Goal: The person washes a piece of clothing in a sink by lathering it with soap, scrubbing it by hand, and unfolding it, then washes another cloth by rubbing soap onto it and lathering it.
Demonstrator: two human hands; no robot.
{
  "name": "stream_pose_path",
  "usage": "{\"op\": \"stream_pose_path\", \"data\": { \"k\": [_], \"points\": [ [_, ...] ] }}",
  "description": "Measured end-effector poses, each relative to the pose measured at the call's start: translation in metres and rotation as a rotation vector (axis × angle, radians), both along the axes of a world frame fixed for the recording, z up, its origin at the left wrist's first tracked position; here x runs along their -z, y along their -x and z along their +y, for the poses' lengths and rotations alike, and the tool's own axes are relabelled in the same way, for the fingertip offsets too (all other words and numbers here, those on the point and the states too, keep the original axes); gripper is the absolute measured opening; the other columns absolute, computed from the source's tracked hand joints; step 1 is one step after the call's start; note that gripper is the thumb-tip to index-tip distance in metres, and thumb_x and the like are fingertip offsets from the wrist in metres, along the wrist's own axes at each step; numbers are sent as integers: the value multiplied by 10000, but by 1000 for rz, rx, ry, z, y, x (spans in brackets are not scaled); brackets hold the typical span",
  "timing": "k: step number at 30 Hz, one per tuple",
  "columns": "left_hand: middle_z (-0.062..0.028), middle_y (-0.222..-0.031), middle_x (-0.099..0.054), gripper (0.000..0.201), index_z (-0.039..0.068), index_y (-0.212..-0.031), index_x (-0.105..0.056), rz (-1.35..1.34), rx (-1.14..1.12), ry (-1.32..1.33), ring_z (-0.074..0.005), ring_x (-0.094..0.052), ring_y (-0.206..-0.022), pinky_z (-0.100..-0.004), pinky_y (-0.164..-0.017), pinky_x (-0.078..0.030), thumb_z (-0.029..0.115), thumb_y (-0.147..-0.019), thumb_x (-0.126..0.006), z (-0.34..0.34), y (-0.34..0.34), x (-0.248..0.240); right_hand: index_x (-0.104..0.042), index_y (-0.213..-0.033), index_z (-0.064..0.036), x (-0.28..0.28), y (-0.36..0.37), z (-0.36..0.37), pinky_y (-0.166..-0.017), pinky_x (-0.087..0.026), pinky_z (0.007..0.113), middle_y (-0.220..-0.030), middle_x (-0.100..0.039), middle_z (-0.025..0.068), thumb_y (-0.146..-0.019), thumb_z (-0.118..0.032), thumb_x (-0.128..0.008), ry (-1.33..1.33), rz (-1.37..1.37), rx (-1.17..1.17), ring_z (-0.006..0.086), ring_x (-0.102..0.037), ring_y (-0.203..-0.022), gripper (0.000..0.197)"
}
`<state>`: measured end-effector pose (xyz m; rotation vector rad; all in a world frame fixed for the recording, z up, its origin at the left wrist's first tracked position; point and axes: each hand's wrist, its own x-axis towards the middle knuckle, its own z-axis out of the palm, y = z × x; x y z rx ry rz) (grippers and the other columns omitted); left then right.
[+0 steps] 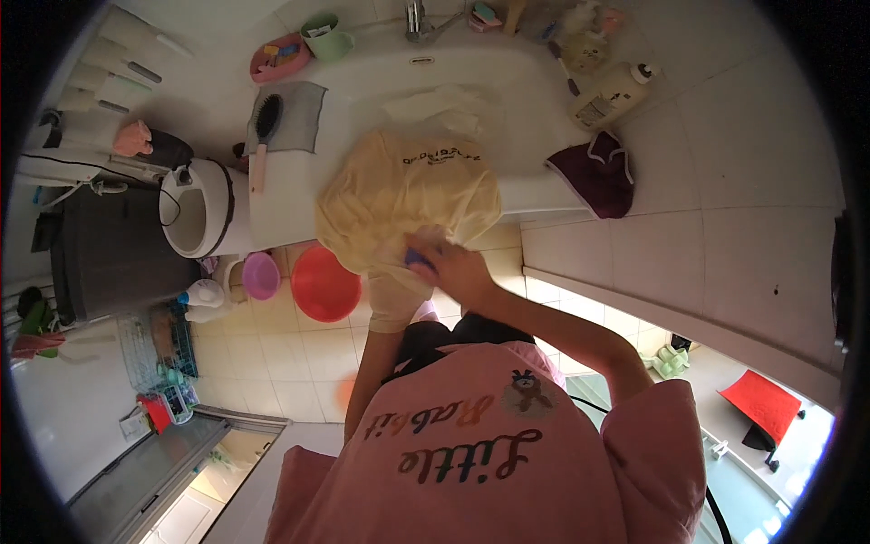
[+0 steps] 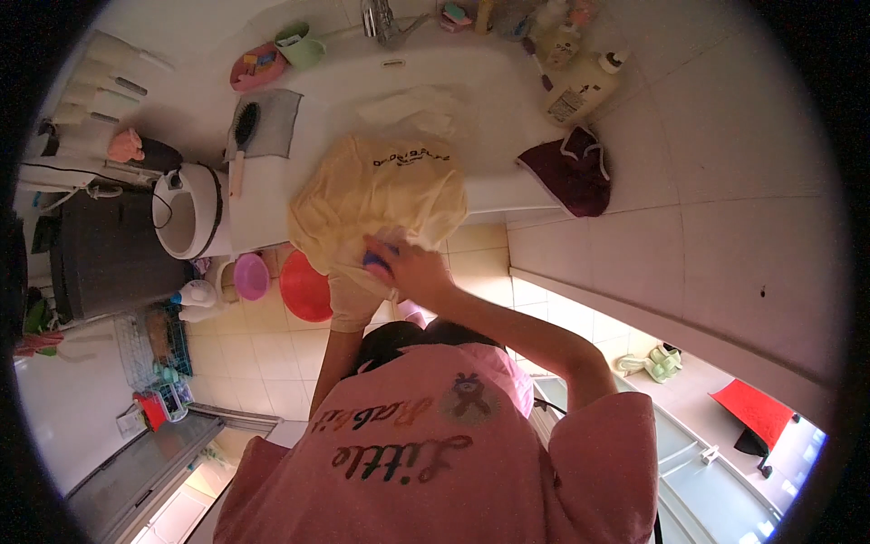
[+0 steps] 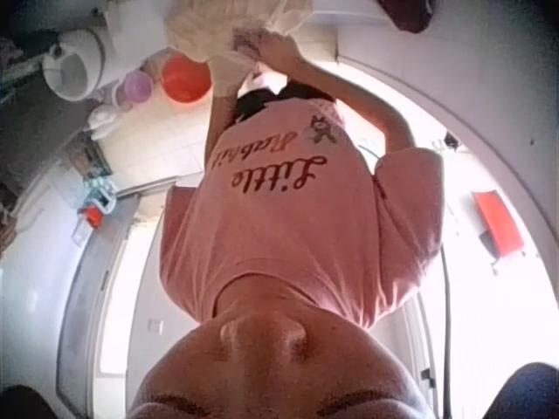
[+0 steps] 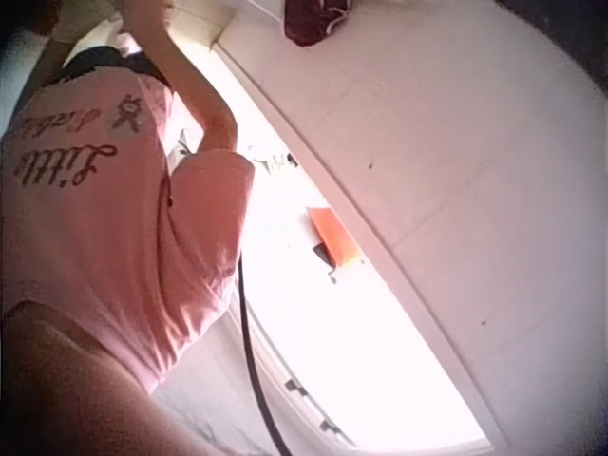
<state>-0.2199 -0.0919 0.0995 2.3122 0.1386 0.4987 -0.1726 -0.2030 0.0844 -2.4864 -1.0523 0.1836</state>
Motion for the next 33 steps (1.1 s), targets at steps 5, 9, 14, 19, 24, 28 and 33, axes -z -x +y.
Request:
{"op": "stream_pose_path", "data": {
  "k": [5,9,14,19,24,28,33],
  "points": [
    [-95,-813,-523,254,41,-895,-493,80,58,-446,-254,-496,-783,-380,-669,-390,165,-675,-470,3,0,8,-446,-1092,-151,3,-6,8,-452,-444,346,-698,-533,132,-791,-380,-426,-207,-3,115,274,-547,-558,379],
    [-92,-843,-518,228,49,-888,-488,10,51,-530,-251,-487,-820,-386,-694,-381,170,-701,-442,1,-1,18,-440,-1101,-170,2,-20,5,-503,-457,353,-770,-538,137,-790,-361,-436,47,134,109,284,-553,-608,365],
    [-92,-839,-527,230,56,-877,-492,156,64,-58,-261,-499,-792,-347,-694,-385,161,-674,-465,3,3,18,-405,-1128,-200,-12,4,4,-512,-459,356,-784,-533,118,-786,-350,-441,-143,121,46,276,-551,-628,375],
    [-85,-820,-532,220,55,-862,-502,10,-51,-177,-271,-499,-762,-339,-652,-389,130,-657,-468,4,-5,11,-384,-1153,-201,-1,-10,12,-483,-451,357,-754,-526,125,-778,-364,-453,-55,84,116,269,-546,-605,414],
    [-62,-809,-564,267,87,-914,-538,125,-23,-8,-222,-540,-759,-358,-692,-409,220,-685,-503,7,0,-1,-340,-1197,-196,-9,4,7,-485,-442,356,-691,-502,148,-788,-374,-434,-55,28,6,279,-540,-592,456],
    [-60,-897,-560,310,99,-992,-518,411,125,-680,-212,-525,-835,-347,-769,-383,240,-716,-499,9,10,21,-316,-1214,-189,8,-35,-4,-533,-434,392,-700,-518,160,-804,-394,-400,27,203,220,315,-533,-608,466],
    [-18,-1144,-445,474,139,-1133,-411,350,11,-173,-156,-416,-1047,-286,-847,-333,366,-722,-481,21,23,33,-300,-1160,-5,46,-80,-49,-568,-462,405,-956,-458,219,-751,-439,-471,85,-42,623,337,-550,-717,620]
  ]
}}
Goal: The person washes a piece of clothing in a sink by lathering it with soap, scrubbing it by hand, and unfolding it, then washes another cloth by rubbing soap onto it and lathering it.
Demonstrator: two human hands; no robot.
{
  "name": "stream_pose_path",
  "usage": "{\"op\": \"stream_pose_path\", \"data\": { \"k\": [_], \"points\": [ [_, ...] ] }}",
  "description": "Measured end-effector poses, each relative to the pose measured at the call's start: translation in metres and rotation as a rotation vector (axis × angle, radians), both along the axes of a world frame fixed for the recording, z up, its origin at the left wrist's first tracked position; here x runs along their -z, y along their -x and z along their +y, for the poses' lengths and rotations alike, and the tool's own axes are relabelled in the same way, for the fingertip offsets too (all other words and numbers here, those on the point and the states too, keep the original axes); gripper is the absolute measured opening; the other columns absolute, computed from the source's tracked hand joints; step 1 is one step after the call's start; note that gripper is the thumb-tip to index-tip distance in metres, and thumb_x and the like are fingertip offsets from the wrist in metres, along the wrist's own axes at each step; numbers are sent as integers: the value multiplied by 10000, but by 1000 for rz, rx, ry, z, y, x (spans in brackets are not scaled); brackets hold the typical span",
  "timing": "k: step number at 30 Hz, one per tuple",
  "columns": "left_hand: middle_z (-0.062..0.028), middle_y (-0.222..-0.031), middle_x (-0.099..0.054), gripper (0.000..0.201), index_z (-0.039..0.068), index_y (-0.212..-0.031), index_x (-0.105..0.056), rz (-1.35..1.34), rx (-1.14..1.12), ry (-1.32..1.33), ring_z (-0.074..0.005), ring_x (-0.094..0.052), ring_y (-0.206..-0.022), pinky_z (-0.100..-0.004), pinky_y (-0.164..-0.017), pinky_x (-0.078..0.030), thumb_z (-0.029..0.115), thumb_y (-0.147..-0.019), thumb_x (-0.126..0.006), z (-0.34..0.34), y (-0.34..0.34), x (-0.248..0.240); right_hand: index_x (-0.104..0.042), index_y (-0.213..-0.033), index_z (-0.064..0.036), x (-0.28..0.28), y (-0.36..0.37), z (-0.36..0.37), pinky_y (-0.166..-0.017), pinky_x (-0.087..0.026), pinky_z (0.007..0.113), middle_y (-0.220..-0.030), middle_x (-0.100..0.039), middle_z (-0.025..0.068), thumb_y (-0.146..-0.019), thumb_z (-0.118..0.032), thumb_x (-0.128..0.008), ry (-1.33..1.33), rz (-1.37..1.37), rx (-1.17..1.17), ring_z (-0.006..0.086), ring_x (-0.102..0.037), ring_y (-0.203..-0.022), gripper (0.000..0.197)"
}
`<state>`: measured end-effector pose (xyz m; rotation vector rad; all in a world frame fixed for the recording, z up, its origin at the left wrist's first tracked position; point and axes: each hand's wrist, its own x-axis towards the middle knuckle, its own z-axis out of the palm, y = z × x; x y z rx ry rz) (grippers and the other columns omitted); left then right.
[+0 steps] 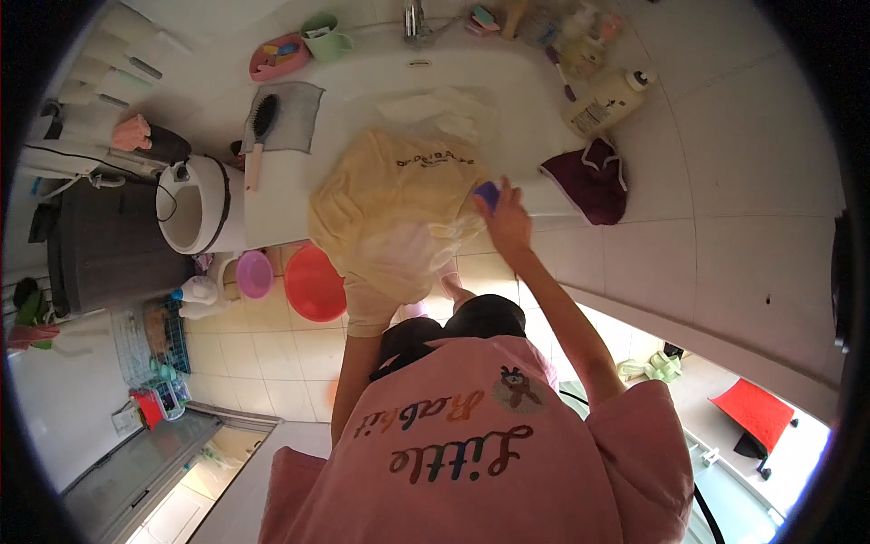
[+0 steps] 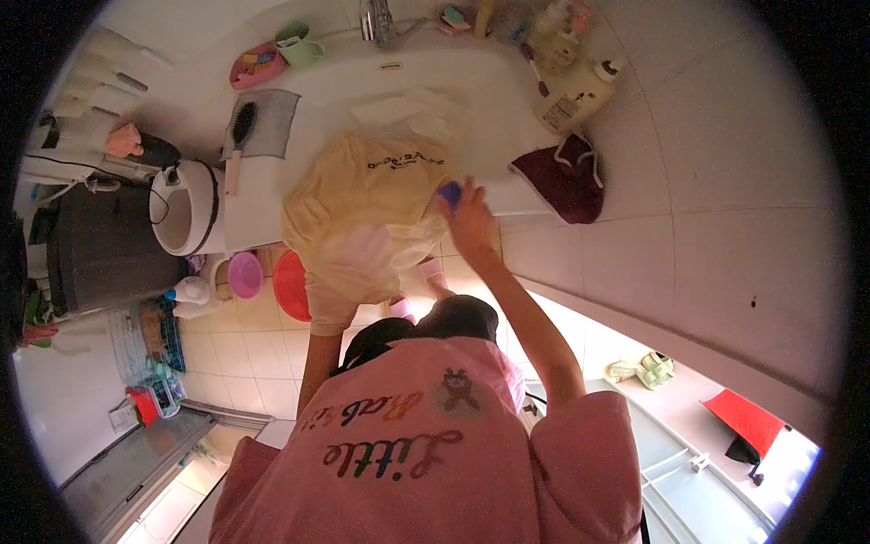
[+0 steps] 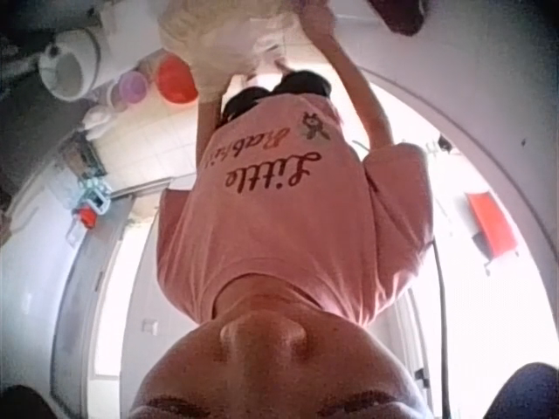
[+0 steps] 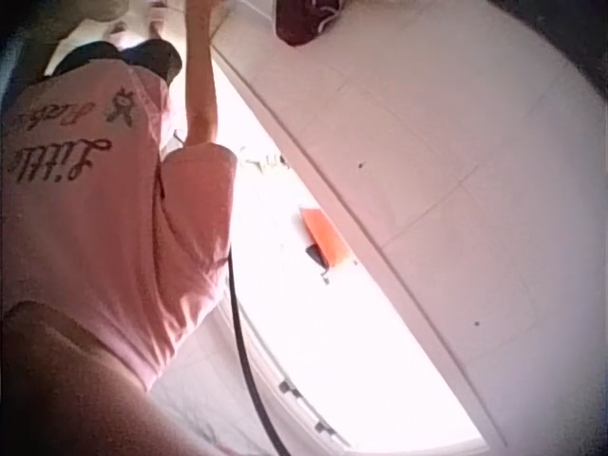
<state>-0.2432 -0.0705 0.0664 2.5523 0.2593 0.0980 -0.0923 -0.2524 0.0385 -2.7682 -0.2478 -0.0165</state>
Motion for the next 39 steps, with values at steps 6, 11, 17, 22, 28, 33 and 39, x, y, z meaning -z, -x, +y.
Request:
{"op": "stream_pose_path", "data": {
  "k": [6,11,17,22,28,33,39],
  "points": [
    [-45,-1152,-438,543,80,-1141,-388,-54,-59,152,-187,-404,-1061,-307,-886,-320,278,-675,-586,1,6,-7,-397,-1107,11,38,-28,-47,-680,-426,356,-936,-438,147,-753,-408,-484,299,-180,65,271,-490,-789,556],
    [-39,-1205,-372,558,95,-1184,-332,19,-109,396,-176,-338,-1110,-295,-927,-257,340,-717,-514,10,14,12,-396,-1116,13,27,-21,-51,-775,-340,397,-946,-424,133,-757,-367,-496,371,-253,39,266,-413,-863,533],
    [-10,-1293,-251,555,115,-1234,-267,249,187,-235,-151,-231,-1179,-276,-978,-159,418,-784,-384,11,3,9,-383,-1095,8,5,-3,-36,-838,-281,419,-1069,-375,167,-743,-234,-528,22,-390,-188,310,-365,-981,451],
    [-53,-1113,-462,485,76,-1114,-412,-106,243,-255,-185,-415,-1040,-312,-877,-313,328,-713,-516,13,-7,-13,-358,-1131,-34,-35,39,37,-860,-288,377,-1119,-385,174,-752,-204,-536,-597,-20,-628,299,-360,-1049,452],
    [-51,-1087,-461,368,69,-1113,-389,-115,38,367,-188,-444,-995,-322,-830,-383,208,-783,-473,20,-16,-34,-483,-981,-4,-26,32,70,-818,-348,313,-986,-486,135,-729,-303,-581,-406,416,-572,271,-467,-918,403],
    [-91,-1110,-440,332,38,-1096,-399,-238,-132,962,-214,-435,-1013,-339,-834,-391,190,-802,-418,38,-8,-3,-515,-885,-12,-21,5,48,-763,-366,262,-885,-517,68,-760,-266,-557,-790,607,-580,166,-483,-853,287],
    [-61,-1002,-507,431,10,-1020,-453,-242,-192,1244,-148,-472,-915,-257,-756,-409,9,-627,-630,30,-23,-39,-482,-901,-44,-21,9,47,-660,-343,187,-762,-439,-24,-824,-165,-471,-1115,687,-427,54,-406,-726,144]
  ]
}}
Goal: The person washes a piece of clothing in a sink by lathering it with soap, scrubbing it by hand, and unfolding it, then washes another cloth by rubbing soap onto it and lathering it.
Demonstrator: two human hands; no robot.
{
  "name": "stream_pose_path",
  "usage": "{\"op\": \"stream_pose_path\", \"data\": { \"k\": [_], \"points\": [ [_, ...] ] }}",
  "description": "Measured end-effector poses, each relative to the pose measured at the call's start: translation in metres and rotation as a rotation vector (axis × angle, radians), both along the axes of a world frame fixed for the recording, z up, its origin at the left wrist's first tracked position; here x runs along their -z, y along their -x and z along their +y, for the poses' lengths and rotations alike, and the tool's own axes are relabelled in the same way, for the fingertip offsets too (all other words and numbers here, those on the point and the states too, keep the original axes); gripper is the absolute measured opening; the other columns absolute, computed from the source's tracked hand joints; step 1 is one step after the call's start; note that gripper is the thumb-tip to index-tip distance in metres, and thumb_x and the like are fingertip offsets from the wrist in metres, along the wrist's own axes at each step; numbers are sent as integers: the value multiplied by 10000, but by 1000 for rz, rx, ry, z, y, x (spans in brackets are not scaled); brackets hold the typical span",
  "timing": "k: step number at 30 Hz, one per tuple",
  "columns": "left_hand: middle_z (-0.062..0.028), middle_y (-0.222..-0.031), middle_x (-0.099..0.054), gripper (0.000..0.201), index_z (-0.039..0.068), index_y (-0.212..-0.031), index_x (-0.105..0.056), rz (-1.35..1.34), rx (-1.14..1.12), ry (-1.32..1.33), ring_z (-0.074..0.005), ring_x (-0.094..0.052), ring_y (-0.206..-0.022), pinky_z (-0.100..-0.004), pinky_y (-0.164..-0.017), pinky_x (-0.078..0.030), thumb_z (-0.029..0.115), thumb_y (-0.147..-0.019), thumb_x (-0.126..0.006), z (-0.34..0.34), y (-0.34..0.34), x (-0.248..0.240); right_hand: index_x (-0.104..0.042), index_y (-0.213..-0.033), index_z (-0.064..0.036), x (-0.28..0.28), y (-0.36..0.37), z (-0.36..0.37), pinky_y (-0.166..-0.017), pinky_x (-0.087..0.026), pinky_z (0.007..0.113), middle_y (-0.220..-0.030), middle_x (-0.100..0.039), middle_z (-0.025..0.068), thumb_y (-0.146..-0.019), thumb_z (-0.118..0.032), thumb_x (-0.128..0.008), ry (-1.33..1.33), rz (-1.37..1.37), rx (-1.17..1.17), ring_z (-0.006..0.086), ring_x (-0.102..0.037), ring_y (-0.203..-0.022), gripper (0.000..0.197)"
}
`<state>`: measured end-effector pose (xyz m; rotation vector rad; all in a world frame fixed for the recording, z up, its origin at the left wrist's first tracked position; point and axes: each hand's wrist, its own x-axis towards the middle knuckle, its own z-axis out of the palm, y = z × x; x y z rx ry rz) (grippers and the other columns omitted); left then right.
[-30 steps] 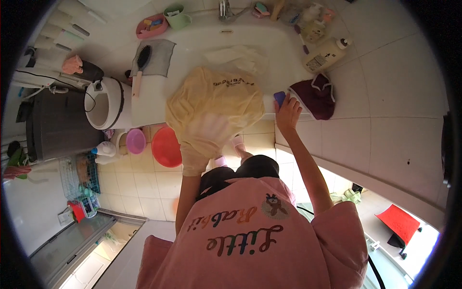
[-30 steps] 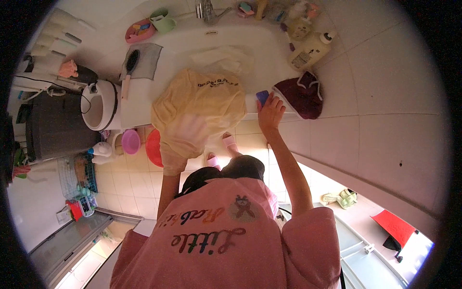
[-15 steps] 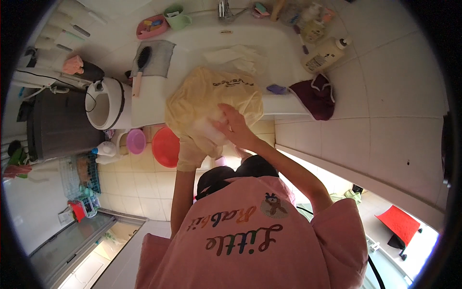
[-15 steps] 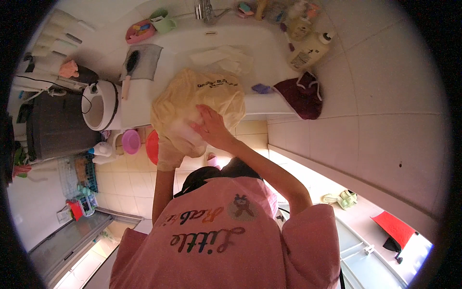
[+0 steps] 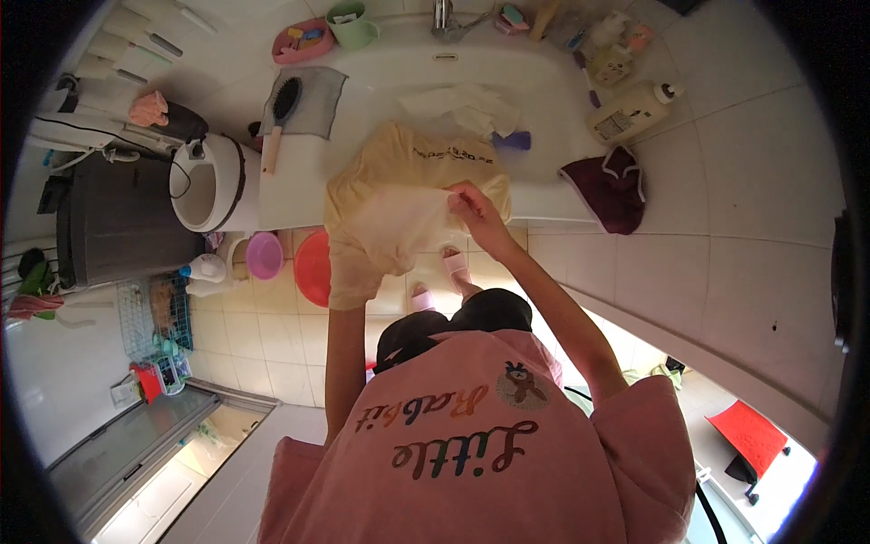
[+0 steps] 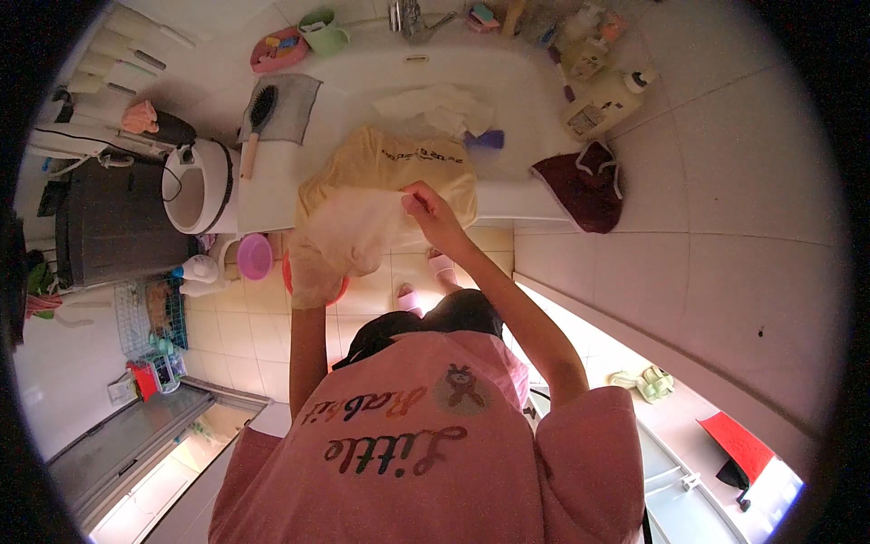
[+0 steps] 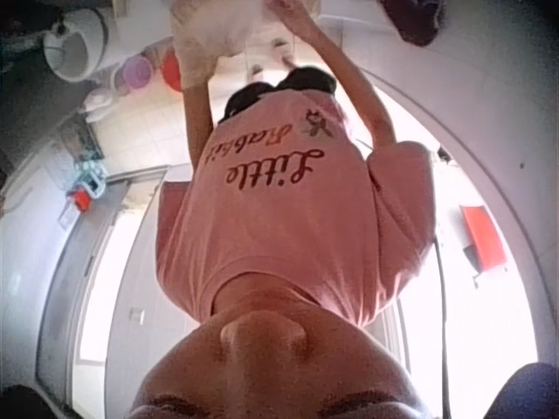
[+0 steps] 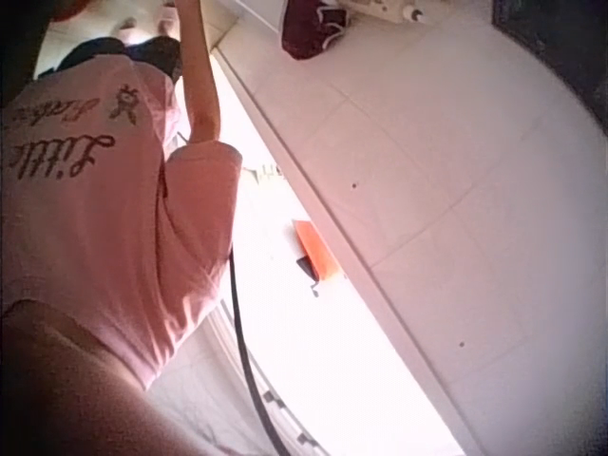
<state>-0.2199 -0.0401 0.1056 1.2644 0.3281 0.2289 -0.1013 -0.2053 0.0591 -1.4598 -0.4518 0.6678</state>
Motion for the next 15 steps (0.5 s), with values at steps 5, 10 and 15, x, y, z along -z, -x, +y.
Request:
{"op": "stream_pose_path", "data": {
  "k": [5,10,15],
  "points": [
    [-65,-983,-517,310,12,-984,-475,68,108,-1529,-155,-490,-891,-249,-734,-412,42,-686,-555,15,2,14,-476,-909,-49,-12,-3,-4,-570,-324,174,-689,-412,-40,-828,-190,-470,-4,100,163,38,-368,-643,163],
    [-71,-1024,-514,291,28,-998,-476,228,264,-1153,-186,-467,-960,-268,-772,-386,131,-726,-500,41,4,73,-490,-908,-54,-22,-18,-4,-507,-306,162,-650,-412,-52,-826,-188,-475,-16,30,219,30,-360,-579,158],
    [-69,-1042,-498,388,64,-1059,-458,221,509,-1983,-244,-453,-939,-399,-769,-351,270,-730,-457,77,45,137,-511,-931,-71,-21,-28,10,-450,-259,167,-604,-390,-66,-831,-176,-463,-100,150,202,12,-316,-527,153]
  ]
}}
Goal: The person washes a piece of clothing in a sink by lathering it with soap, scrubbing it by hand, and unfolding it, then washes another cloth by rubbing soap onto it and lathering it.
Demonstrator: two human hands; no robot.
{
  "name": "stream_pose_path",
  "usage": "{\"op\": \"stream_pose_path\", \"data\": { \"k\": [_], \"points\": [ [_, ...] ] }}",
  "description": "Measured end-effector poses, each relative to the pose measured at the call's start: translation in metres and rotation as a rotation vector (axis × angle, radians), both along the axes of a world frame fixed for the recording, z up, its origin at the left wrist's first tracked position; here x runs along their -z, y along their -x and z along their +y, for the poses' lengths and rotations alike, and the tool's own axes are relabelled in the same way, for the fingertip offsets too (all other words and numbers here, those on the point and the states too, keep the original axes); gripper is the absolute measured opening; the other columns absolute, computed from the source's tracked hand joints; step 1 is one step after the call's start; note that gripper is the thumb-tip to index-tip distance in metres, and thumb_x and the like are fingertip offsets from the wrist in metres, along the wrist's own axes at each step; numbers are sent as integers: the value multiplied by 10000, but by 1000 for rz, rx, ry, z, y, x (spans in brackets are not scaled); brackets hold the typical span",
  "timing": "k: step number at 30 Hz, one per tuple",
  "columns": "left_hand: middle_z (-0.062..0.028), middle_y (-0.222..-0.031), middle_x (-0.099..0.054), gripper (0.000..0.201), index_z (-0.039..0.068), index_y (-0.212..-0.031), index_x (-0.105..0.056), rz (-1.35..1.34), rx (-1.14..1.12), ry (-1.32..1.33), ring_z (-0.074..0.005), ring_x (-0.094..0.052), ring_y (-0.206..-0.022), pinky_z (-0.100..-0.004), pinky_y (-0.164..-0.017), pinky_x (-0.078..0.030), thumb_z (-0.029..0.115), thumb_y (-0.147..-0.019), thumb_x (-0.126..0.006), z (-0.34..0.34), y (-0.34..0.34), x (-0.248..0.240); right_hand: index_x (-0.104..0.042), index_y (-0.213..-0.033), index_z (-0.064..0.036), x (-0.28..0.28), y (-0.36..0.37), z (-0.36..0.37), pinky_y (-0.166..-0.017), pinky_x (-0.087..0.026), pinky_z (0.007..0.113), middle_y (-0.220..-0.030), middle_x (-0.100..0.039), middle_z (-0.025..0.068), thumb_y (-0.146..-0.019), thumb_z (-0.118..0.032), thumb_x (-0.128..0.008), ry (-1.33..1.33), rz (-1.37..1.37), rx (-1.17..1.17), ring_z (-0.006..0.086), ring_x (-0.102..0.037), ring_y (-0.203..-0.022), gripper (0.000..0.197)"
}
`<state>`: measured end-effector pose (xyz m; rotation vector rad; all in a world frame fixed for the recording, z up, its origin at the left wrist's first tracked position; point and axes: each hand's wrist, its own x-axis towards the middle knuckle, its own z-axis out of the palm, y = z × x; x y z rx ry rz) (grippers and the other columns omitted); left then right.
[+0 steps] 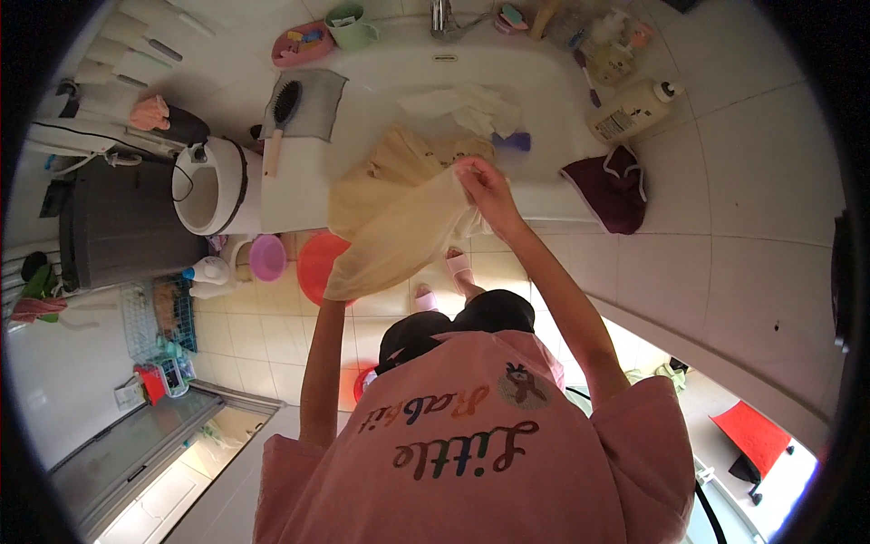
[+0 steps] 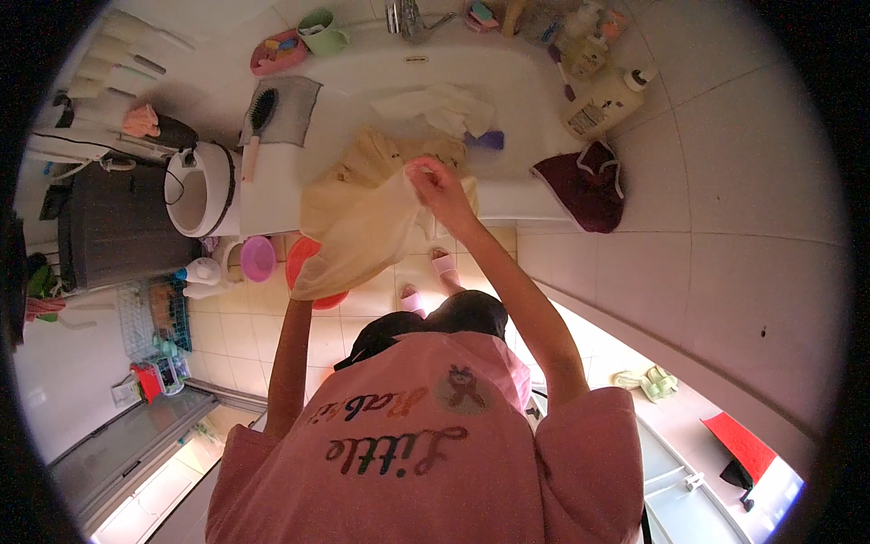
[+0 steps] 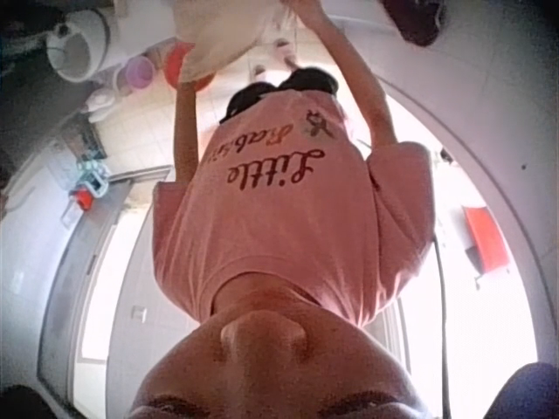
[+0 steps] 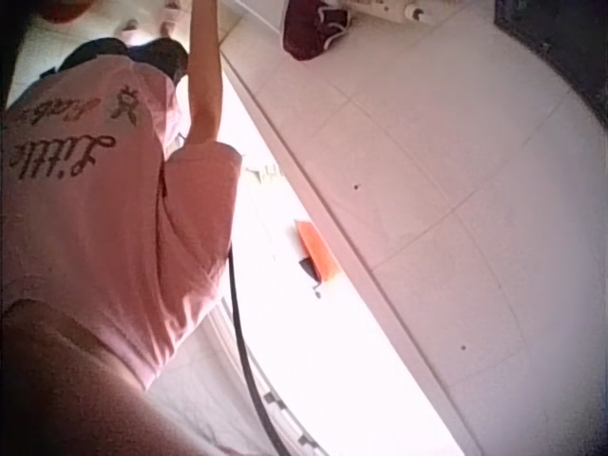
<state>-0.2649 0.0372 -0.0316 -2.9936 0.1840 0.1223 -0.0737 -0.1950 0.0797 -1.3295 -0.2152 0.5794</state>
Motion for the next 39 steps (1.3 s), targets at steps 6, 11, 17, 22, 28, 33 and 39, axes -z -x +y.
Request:
{"op": "stream_pose_path", "data": {
  "k": [6,11,17,22,28,33,39],
  "points": [
    [-116,-935,-549,255,49,-963,-506,94,-213,447,-246,-521,-835,-345,-714,-397,177,-755,-431,1,10,-40,-512,-930,-88,-3,-3,6,-427,-233,170,-567,-363,-76,-823,-185,-479,-5,-33,-88,15,-290,-488,148],
    [-148,-893,-523,228,39,-957,-488,76,-370,564,-281,-470,-888,-337,-764,-362,185,-796,-418,-32,-56,-140,-508,-909,-92,-17,-3,9,-424,-218,169,-568,-337,-83,-826,-202,-475,22,-11,-140,12,-265,-487,142],
    [-110,-748,-491,209,4,-891,-479,-246,-114,1277,-253,-455,-701,-304,-648,-358,191,-807,-443,-71,-110,-99,-502,-889,-89,-40,-11,15,-444,-249,172,-602,-352,-100,-827,-182,-471,-51,-49,-175,17,-297,-517,116],
    [-21,-733,-492,176,-9,-817,-462,-301,-375,1756,-134,-453,-669,-247,-615,-349,165,-824,-433,-77,-109,-99,-480,-812,-38,-28,-23,3,-470,-318,208,-598,-447,-7,-805,-168,-499,139,-474,-61,79,-373,-515,131],
    [14,-767,-462,177,51,-935,-487,-273,-487,2451,-74,-439,-711,-185,-659,-355,174,-845,-398,-87,-128,-113,-499,-710,-33,-17,-13,16,-430,-360,306,-517,-469,108,-757,-232,-531,566,-733,60,212,-456,-437,207],
    [-4,-873,-485,240,84,-977,-482,-314,-575,2520,-92,-466,-812,-226,-721,-382,258,-849,-378,-88,-127,-79,-540,-656,-69,-17,36,50,-407,-364,332,-465,-454,108,-715,-238,-522,414,-892,-8,223,-490,-425,180],
    [-17,-909,-501,293,78,-1039,-449,-117,-724,2467,-109,-482,-838,-258,-738,-398,282,-832,-412,-87,-128,-80,-503,-596,-47,-13,8,66,-393,-398,379,-536,-526,134,-723,-269,-481,949,-1084,-110,257,-532,-460,257]
  ]
}}
